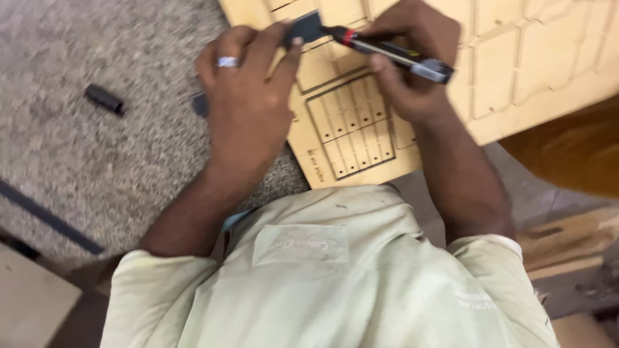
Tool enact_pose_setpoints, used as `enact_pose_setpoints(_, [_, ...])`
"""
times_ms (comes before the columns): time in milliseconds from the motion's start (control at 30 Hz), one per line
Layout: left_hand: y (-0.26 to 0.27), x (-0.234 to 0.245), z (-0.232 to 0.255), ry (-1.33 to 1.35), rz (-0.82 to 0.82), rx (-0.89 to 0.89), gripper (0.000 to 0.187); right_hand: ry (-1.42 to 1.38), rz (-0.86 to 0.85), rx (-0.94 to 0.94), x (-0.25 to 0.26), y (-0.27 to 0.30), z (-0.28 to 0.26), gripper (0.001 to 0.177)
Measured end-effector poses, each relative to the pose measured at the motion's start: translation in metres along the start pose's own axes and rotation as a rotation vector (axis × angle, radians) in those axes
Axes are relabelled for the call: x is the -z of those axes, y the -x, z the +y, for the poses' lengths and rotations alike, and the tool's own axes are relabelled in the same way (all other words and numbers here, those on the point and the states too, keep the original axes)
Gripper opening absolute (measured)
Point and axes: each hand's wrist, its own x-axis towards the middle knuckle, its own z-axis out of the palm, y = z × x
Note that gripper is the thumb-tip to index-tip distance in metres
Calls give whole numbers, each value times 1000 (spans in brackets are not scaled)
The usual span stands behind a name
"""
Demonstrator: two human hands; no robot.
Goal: The person uses a black marker and a small metal guide to draw straight lines and dots on a pre-cut wooden board. They repeatedly reposition the guide and mark multiple sections of the board.
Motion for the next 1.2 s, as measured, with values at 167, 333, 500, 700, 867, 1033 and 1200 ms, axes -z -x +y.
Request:
enact_pose_setpoints(167, [-6,9,7,-62,-36,-21,21,208,-43,166,8,-5,-4,17])
enact_pose_setpoints(333, [-6,9,6,-133,-45,-36,23,184,-33,157,7,-13,-7,19])
enact_pose_setpoints(500, [-9,8,6,-118,-39,-22,18,217,-12,193,7,-22,-20,22])
enact_pose_setpoints(700, [-16,13,12,-91,-60,-1,23,185,5,186,9,-31,-41,17])
enact_pose_setpoints(867, [-14,12,15,-138,-68,-13,26,167,26,181,11,-21,-31,17])
enact_pose_setpoints(1033, [-18,15,15,-107,-54,-11,22,191,43,208,8,-16,-19,18])
enact_pose_setpoints(1200, [-16,16,13,-88,-50,10,24,208,55,245,5,-17,-13,19])
